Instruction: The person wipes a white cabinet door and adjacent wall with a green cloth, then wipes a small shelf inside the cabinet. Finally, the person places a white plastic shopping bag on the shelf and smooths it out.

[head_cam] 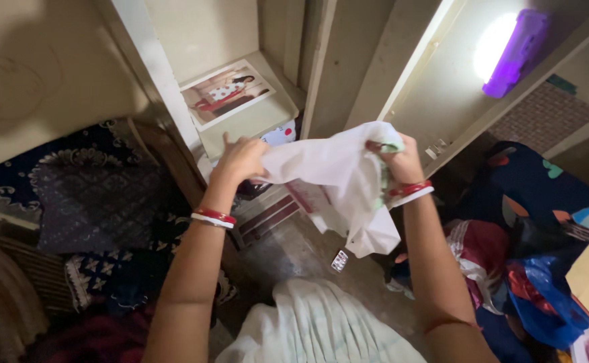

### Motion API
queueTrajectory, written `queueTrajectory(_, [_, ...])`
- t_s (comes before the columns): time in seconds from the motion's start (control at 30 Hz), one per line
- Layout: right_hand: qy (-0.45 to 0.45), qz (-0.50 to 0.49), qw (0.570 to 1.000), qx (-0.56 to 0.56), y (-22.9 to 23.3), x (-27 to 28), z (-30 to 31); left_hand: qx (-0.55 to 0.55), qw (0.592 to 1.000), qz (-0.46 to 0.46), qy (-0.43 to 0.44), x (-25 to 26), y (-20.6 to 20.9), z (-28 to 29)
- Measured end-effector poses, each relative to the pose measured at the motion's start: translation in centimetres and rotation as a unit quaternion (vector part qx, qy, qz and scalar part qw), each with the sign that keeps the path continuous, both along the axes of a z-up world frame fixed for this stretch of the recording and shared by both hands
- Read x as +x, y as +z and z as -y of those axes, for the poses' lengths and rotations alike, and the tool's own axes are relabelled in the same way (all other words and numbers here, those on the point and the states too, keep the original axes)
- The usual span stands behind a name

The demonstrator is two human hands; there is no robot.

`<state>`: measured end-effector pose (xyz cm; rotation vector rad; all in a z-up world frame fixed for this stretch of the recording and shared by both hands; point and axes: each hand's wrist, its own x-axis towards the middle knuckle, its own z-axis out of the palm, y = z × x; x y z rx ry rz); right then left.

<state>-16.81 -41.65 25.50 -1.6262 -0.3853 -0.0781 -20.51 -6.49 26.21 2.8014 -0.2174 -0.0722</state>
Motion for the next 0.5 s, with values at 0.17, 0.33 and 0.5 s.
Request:
queueTrajectory(0.17, [-0.215,0.104,0.854,-0.462,2.4,-1.7,1.8,-0.172,0.970,0.170,0.022,-0.1,0.2,-2.5])
queueTrajectory(0.33, [-0.142,0.264,0.896,-0.327,5.8,-3.1,-2.3,-0.177,0.950,0.238,-0.097,1.4,3.7,3.4])
queueTrajectory(0.5, [0.017,0.227,0.941,-0.250,6.5,-1.6,-7.3,-0.241,0.919,0.276,-0.145,0.8,5.5,8.0])
